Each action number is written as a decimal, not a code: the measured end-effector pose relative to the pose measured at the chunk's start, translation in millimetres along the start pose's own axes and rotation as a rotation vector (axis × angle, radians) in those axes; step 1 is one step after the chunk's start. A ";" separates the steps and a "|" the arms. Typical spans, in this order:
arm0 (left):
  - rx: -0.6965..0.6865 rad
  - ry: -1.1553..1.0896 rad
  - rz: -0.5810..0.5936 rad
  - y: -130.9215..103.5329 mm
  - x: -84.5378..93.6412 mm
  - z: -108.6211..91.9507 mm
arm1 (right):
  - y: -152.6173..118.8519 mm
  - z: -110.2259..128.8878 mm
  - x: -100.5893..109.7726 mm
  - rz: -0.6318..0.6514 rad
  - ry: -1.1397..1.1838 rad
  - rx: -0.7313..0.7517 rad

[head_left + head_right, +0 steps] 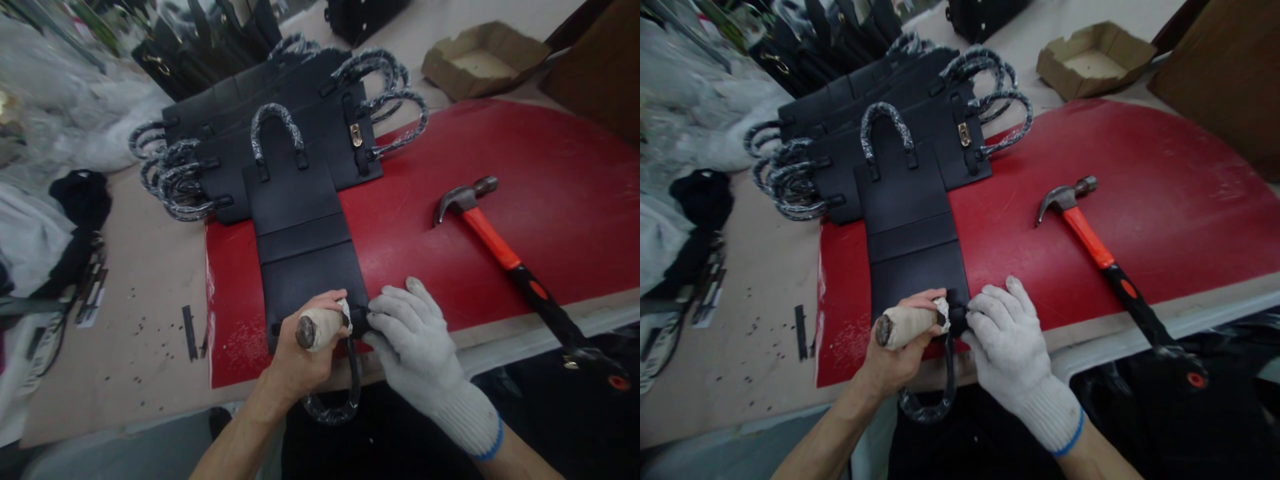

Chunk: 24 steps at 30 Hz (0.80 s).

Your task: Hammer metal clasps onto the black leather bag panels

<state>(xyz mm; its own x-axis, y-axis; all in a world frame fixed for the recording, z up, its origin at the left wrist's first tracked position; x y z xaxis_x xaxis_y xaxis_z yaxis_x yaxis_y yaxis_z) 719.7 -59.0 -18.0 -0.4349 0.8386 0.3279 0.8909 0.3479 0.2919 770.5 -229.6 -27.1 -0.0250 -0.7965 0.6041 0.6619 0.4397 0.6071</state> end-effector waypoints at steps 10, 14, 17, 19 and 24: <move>-0.047 0.088 -0.134 -11.8 -3.7 -6.2 | 1.4 -0.4 1.3 0.008 -0.004 -0.020; -0.048 0.106 -0.106 -6.6 -3.9 -7.3 | 0.6 -0.6 1.4 0.003 -0.013 -0.004; -0.078 0.114 -0.027 -0.7 -6.4 -8.9 | 0.1 -1.1 1.4 0.004 -0.020 0.002; -0.096 0.127 -0.020 1.7 -7.3 -10.0 | 0.1 -0.2 1.0 0.002 -0.018 0.005; -0.030 0.159 -0.011 1.5 -13.9 -4.8 | 1.2 0.8 1.6 0.027 0.032 -0.021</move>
Point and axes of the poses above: each hand's wrist, its own y-axis towards the middle knuckle, its own x-axis out of the back of the hand, z = x × y, the point moved 6 cm from there along y, towards the middle knuckle, and after that the axes turned 11 degrees about -z, right-handed, at the moved point
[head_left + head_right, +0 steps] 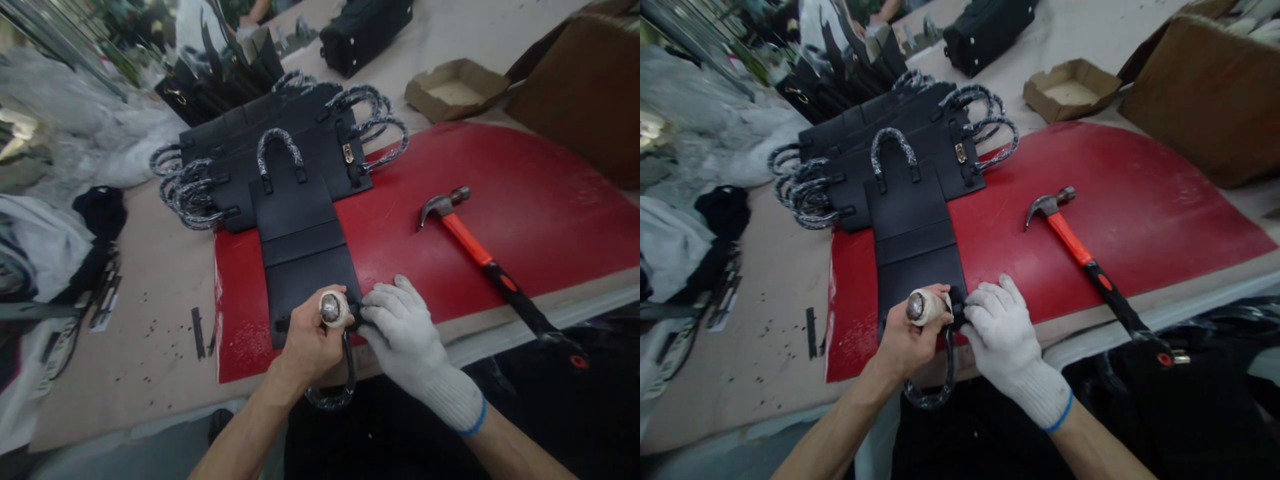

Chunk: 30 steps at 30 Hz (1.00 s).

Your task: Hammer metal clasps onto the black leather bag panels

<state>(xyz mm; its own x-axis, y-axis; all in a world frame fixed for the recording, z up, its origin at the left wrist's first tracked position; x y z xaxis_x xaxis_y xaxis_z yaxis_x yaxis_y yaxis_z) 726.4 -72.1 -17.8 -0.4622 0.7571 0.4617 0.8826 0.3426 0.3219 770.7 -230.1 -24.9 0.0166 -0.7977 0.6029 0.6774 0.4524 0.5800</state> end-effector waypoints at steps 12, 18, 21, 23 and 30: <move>0.098 -0.054 0.021 1.3 -2.3 9.7 | -5.2 -96.4 107.7 0.223 -0.884 -0.397; 0.125 -0.095 0.012 1.2 -5.6 15.5 | -2.3 -100.5 118.5 0.236 -0.638 -0.718; 0.157 -0.123 0.022 1.7 -8.5 17.2 | 9.3 -73.9 128.9 0.207 -0.438 -0.752; 0.161 -0.130 0.027 2.8 -9.6 16.5 | 13.7 -45.4 134.8 0.117 -0.080 -0.808; 0.113 -0.126 0.027 5.4 -8.8 5.0 | 26.2 35.5 144.5 0.161 0.087 -0.464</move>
<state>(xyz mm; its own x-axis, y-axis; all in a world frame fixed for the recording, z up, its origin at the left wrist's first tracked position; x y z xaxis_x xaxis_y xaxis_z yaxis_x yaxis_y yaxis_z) 735.7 -74.2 -24.2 -0.4299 0.8283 0.3593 0.9019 0.3760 0.2124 764.7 -319.3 96.9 0.1961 -0.7716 0.6052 0.9168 0.3632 0.1659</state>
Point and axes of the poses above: each hand's wrist, its own y-axis towards the middle knuckle, its own x-axis out of the back of the hand, z = x × y, the point moved 6 cm from there along y, towards the middle knuckle, and after that the axes turned 11 degrees about -z, right-handed, at the moved point
